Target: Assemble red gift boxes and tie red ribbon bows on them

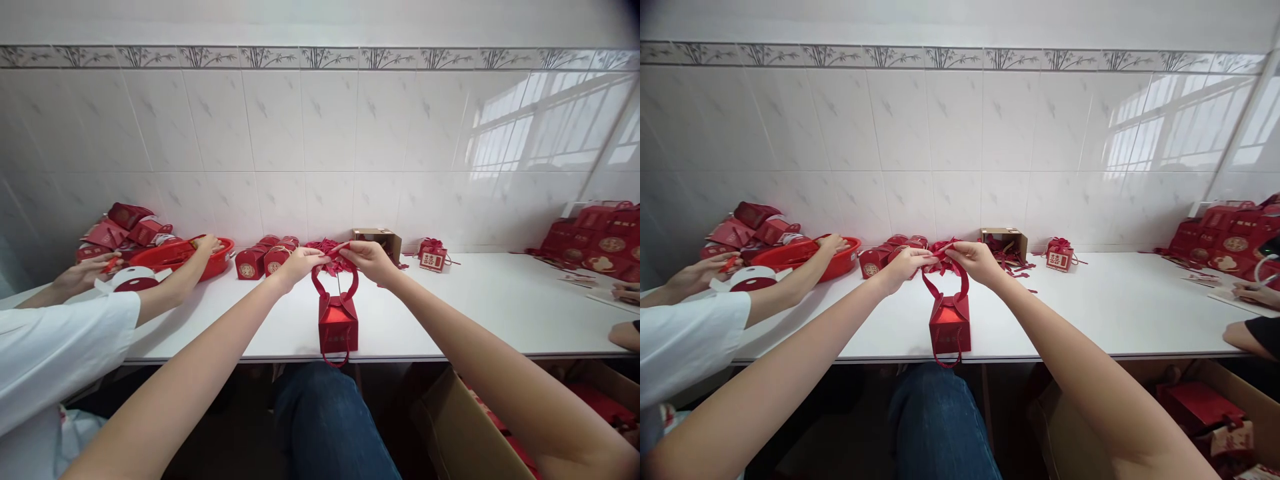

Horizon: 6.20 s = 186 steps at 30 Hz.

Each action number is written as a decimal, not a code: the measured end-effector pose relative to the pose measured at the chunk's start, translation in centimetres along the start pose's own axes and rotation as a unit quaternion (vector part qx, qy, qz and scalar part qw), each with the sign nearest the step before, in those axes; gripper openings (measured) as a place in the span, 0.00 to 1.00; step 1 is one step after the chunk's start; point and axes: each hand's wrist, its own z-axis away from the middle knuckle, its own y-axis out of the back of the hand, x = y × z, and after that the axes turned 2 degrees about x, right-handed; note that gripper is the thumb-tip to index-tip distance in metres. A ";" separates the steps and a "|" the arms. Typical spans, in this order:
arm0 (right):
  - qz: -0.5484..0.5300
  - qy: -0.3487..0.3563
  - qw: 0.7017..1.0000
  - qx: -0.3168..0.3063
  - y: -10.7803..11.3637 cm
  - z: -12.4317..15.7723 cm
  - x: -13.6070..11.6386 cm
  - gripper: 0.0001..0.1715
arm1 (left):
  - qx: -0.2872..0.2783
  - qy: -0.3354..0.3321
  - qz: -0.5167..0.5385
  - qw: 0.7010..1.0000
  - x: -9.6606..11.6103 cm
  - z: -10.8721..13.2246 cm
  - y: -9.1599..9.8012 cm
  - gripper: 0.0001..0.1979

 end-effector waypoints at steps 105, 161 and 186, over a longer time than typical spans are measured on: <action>0.050 -0.281 0.958 0.000 -0.3 9.6 7.8 0.14 | 0.036 0.144 -0.189 0.971 -12.0 2.7 -0.9 0.25; 0.085 -0.383 0.899 -0.195 -2.8 3.6 3.7 0.09 | -0.103 -0.087 -0.114 0.984 -10.6 2.5 -2.4 0.10; 0.179 -0.321 0.923 -0.114 -0.4 6.3 4.4 0.02 | -0.040 -0.038 -0.201 0.978 -8.8 4.0 0.0 0.05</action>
